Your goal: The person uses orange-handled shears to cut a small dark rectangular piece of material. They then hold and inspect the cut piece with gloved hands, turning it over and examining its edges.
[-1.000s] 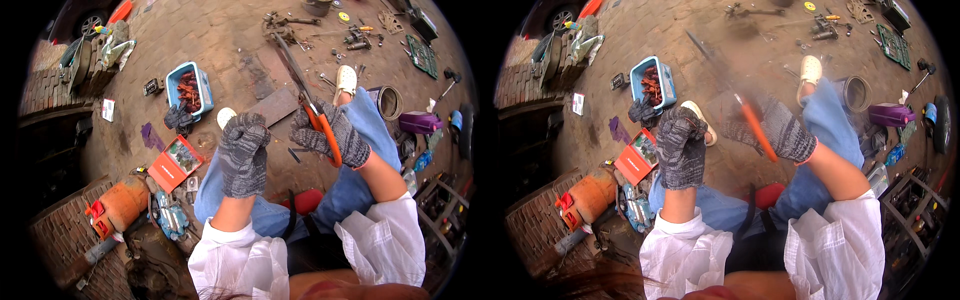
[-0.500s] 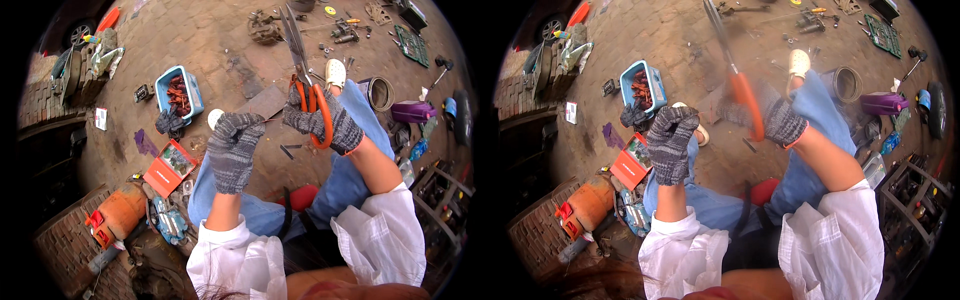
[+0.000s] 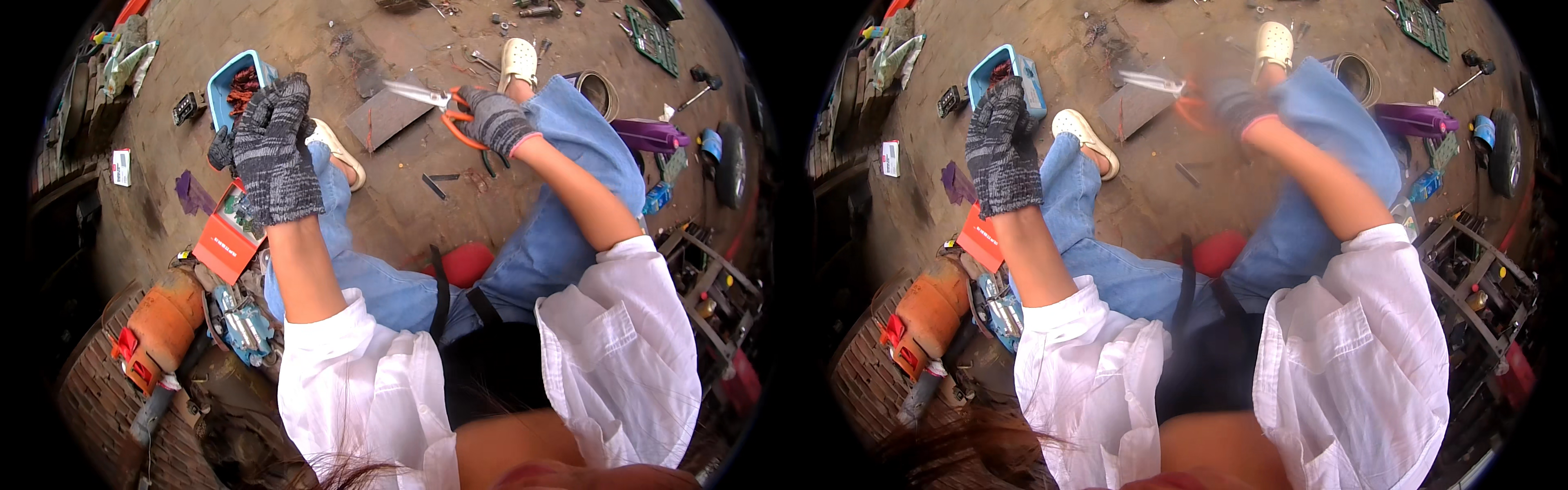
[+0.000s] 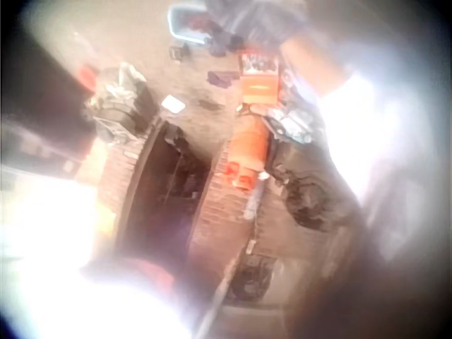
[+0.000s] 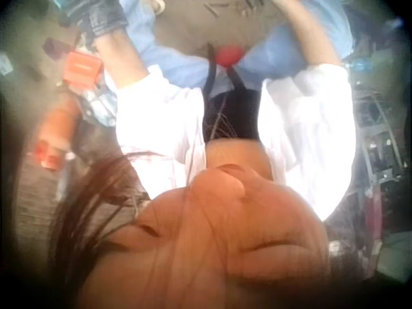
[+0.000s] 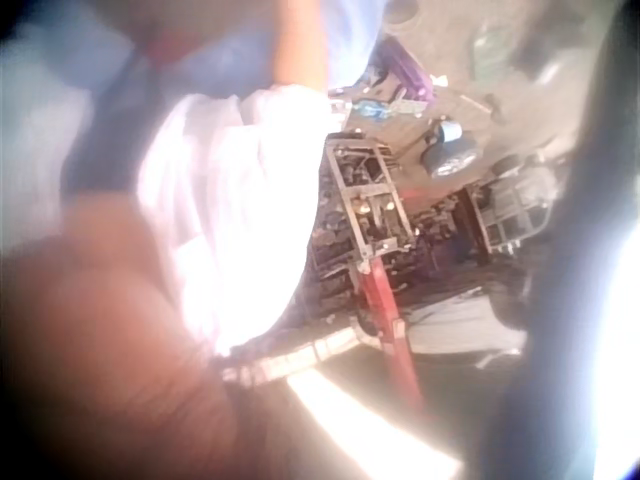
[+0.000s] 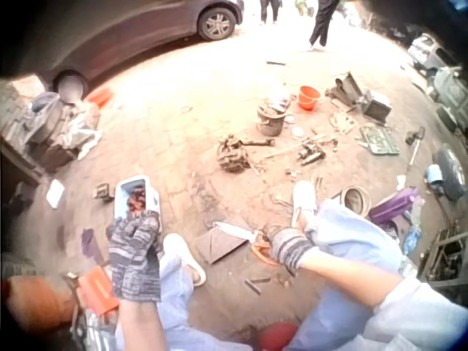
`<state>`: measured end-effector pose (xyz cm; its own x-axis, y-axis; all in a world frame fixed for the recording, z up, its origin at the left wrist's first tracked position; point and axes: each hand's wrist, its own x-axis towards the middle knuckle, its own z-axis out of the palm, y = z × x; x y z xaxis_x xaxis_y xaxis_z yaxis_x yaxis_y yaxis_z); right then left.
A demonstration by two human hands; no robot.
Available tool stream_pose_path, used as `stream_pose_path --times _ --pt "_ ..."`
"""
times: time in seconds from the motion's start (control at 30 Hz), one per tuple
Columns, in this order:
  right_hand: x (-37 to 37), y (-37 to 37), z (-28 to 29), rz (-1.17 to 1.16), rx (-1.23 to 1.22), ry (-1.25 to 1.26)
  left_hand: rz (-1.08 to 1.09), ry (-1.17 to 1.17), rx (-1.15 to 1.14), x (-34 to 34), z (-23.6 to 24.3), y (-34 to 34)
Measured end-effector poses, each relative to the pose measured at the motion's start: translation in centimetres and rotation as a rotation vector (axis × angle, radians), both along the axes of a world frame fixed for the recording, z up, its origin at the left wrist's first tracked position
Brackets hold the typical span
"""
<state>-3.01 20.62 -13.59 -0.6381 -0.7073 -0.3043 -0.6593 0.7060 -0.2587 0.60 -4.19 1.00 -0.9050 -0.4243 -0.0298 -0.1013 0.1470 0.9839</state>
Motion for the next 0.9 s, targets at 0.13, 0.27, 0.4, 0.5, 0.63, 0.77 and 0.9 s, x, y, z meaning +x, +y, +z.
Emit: stream_pose_path --times 0.13,0.27,0.4,0.5,0.63,0.77,0.9 --pt "8.1 -1.0 -7.0 0.079 0.222 -0.316 -0.183 0.133 -0.389 0.9 -1.7 -1.1" --pt "16.8 -0.4 -19.7 0.102 0.254 -0.740 -0.191 0.185 -0.703 0.3 -1.9 -1.2" --pt "20.8 0.9 -30.1 0.352 0.299 -0.498 -0.158 0.052 0.138 -1.2 -2.3 0.8" --pt "19.0 -0.9 -30.6 -0.155 0.232 -0.389 -0.272 0.219 -0.335 -1.4 -3.6 -0.4" --pt "14.1 -4.2 -21.7 -0.753 0.054 -0.454 -0.148 0.065 -0.126 0.3 -3.5 -0.7" --pt "16.0 -5.9 -22.1 -0.964 0.160 -0.418 0.067 -0.037 0.338 1.1 -0.5 -0.2" --pt "16.3 -4.7 -24.8 -1.083 0.204 -0.382 0.148 0.019 0.667 -0.1 -1.5 0.4"
